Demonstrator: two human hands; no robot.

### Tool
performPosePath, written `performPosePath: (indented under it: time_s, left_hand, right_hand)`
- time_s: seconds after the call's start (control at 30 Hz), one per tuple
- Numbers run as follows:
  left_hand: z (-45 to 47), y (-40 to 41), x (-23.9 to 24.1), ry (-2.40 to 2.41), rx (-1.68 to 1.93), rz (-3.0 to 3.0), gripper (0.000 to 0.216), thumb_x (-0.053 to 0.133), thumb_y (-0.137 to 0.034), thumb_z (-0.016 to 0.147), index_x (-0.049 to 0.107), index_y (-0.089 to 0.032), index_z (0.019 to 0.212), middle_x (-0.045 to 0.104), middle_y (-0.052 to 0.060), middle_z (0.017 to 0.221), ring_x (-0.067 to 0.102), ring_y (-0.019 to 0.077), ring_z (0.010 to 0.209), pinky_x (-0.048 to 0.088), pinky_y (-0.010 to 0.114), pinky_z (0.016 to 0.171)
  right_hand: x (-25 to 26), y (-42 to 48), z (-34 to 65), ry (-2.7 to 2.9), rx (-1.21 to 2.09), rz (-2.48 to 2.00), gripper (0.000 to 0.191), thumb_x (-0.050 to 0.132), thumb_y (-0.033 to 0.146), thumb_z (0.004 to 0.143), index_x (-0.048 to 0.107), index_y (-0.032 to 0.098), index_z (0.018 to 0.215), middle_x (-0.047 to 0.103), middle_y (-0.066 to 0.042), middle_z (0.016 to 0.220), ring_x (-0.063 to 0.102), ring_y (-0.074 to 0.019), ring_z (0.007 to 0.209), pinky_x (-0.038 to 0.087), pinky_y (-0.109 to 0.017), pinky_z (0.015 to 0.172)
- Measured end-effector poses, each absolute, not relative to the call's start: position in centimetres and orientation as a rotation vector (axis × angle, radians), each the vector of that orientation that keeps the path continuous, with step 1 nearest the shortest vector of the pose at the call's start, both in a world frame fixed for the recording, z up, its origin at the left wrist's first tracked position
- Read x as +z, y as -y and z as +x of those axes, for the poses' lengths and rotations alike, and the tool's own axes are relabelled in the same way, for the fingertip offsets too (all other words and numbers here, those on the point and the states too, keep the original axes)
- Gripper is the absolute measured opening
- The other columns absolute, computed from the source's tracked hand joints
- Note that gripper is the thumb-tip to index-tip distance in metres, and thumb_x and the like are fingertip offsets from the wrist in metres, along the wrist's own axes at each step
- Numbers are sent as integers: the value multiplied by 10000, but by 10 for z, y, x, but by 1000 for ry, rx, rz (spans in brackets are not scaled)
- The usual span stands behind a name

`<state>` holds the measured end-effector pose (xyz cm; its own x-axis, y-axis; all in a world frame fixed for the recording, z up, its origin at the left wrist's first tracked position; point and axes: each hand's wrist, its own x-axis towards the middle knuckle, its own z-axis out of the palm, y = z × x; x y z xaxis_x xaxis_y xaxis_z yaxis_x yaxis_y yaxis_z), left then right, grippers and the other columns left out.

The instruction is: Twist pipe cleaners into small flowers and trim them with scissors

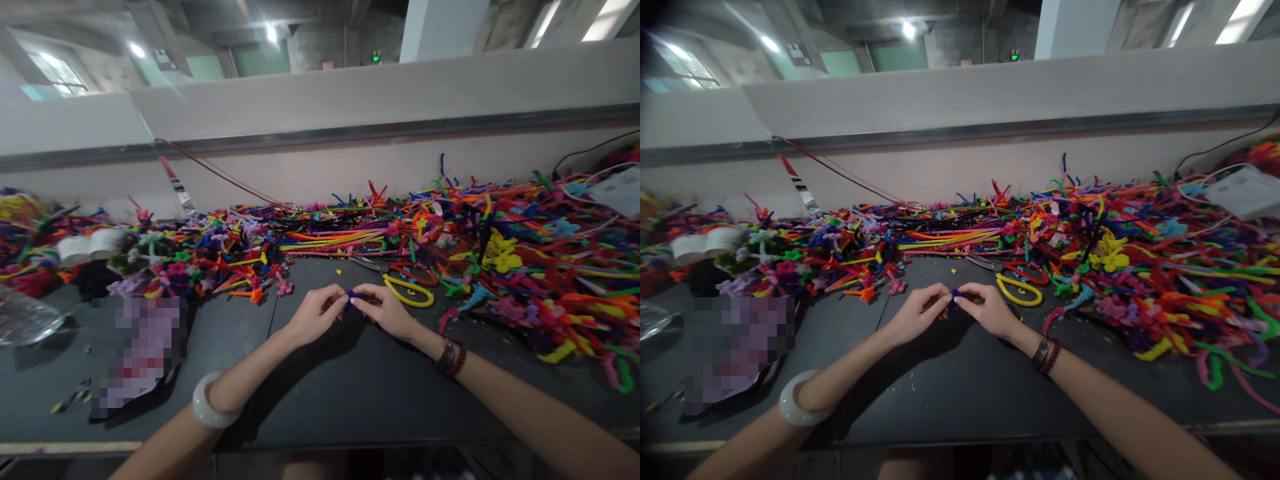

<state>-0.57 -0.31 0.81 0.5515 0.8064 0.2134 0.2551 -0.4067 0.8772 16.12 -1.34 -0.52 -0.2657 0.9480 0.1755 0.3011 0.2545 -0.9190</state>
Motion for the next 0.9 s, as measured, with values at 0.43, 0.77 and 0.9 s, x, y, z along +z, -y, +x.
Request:
performPosePath:
  time_s: [0.43,0.77,0.9]
  left_hand:
    - [-5,-2,1,-733,642,1295,233,471,-356,732,464,-136,658,273,-66,498,212,45,436,177,169,417]
    - [-5,-2,3,-866,795,1717,294,415,-388,764,504,-127,661,355,-52,502,327,56,464,258,174,444]
    - [-5,-2,4,-788,814,1589,217,406,-338,766,491,-143,811,476,-26,612,460,75,519,368,187,484]
  right_hand:
    - [-2,16,158,1717,1045,-1155,201,508,319,737,581,134,768,549,-4,648,432,-64,459,355,-189,431]
    - [0,11,162,1554,1164,-1163,215,509,344,731,540,132,722,458,48,496,400,-49,385,320,-174,382]
    - [0,9,163,1512,1198,-1179,221,526,359,712,534,139,691,451,57,478,394,-48,372,311,-174,375]
